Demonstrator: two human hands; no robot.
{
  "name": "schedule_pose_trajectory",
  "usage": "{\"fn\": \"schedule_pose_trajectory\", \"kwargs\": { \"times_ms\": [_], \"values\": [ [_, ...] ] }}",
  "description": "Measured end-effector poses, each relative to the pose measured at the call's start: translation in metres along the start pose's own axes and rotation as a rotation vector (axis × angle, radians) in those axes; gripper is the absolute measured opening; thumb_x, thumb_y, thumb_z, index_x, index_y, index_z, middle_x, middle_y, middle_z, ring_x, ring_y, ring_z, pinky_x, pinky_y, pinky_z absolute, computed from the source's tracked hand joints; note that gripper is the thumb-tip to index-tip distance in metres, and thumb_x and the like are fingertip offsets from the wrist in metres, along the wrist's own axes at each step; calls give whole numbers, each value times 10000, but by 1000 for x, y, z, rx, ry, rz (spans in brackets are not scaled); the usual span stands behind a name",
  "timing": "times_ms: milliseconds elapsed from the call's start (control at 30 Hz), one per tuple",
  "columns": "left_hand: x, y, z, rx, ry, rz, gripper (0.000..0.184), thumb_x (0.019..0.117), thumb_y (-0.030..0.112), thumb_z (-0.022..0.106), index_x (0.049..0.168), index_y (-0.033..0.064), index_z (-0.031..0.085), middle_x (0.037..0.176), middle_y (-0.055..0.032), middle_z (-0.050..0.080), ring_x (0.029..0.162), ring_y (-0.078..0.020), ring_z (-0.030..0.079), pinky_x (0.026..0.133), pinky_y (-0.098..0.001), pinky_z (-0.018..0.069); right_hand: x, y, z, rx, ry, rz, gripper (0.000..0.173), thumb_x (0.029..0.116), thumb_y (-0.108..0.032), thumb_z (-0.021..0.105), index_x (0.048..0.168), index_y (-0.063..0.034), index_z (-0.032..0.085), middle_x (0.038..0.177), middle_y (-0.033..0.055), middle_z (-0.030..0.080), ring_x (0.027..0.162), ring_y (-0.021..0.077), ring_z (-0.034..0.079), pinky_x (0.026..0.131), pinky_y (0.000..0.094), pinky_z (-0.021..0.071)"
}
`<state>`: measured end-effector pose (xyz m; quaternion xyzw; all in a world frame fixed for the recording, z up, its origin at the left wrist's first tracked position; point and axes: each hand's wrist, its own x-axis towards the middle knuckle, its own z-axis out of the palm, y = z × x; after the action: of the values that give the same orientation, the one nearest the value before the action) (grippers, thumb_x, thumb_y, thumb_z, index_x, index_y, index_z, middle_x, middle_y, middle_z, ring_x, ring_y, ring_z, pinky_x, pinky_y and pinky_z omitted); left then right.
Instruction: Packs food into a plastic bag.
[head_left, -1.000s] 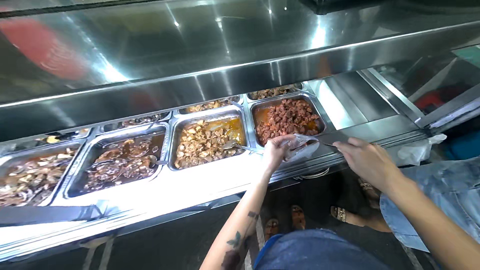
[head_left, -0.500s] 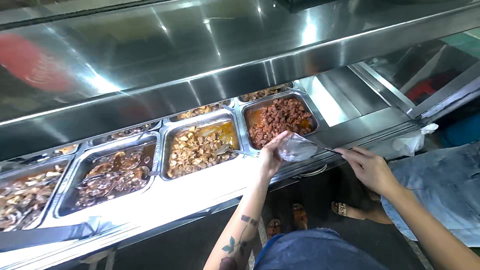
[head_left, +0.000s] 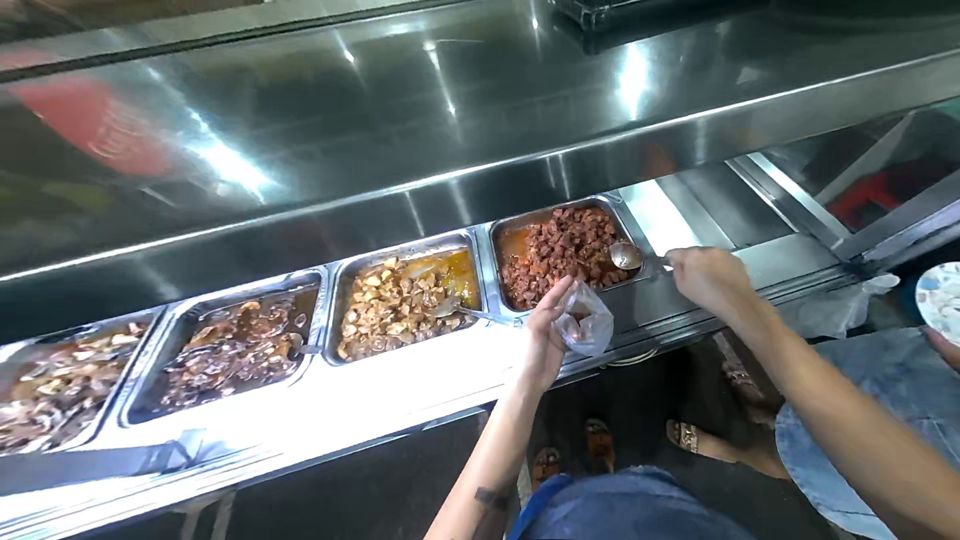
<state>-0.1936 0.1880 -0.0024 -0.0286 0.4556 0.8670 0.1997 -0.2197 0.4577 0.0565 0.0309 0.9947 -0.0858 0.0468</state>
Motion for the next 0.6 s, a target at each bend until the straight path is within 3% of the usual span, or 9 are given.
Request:
{"fn": "schedule_pose_trajectory", "kwargs": {
  "times_ms": [67,167,233,300,333,433,533,600],
  "values": [
    [-3,-1,-2,8,19,42,495,1032,104,309,1482,131,514,1408,-75,585,877,-111,656,697,-248,548,22,-17,-5,-200,-133,12,225,1016,-91,540,1141,-58,724,1082,211,709,1014,436,687,792,613,539],
    [-10,-3,-5,-7,21,84,521,998,89,329,1486,124,507,1451,-91,550,937,-129,649,768,-276,551,39,-29,-12,-274,-272,51,180,975,-134,601,1080,-88,740,1052,185,721,1016,404,691,778,599,533],
    [-13,-5,-7,-47,16,103,514,1003,98,350,1497,112,491,1474,-114,530,959,-149,655,817,-302,555,52,-17,-12,-147,-374,68,222,1010,-200,556,1060,-92,743,1063,191,722,1041,406,683,820,632,521],
    [-14,-7,-10,-75,28,105,518,1006,104,363,1511,109,477,1496,-129,513,961,-159,665,835,-310,560,67,4,5,155,-449,70,307,1072,-218,494,1144,-60,746,1086,214,716,1034,394,676,887,642,506],
    [-15,-7,-10,-81,32,102,522,1006,103,356,1516,107,469,1497,-134,506,957,-162,661,837,-312,557,71,11,21,327,-462,94,311,1084,-206,489,1171,-34,732,1048,212,706,958,353,668,866,591,515],
    [-14,-6,-9,-84,39,98,529,1000,88,347,1519,86,450,1479,-158,510,951,-178,668,837,-331,568,72,13,72,723,-428,244,287,1089,-187,482,1206,-35,695,765,56,546,628,133,464,596,335,426],
    [-10,0,-6,-64,15,84,548,1000,82,338,1541,95,424,1509,-158,479,999,-200,661,866,-358,563,58,8,79,914,-374,299,294,1101,-183,465,1235,-33,680,676,-6,437,527,71,354,495,248,327],
    [-6,6,0,-67,11,80,547,1012,95,322,1553,101,403,1501,-156,491,1058,-217,662,883,-374,569,47,12,74,939,-326,289,293,1102,-172,462,1223,-27,687,665,-4,436,525,71,356,499,248,330]
  ]
}}
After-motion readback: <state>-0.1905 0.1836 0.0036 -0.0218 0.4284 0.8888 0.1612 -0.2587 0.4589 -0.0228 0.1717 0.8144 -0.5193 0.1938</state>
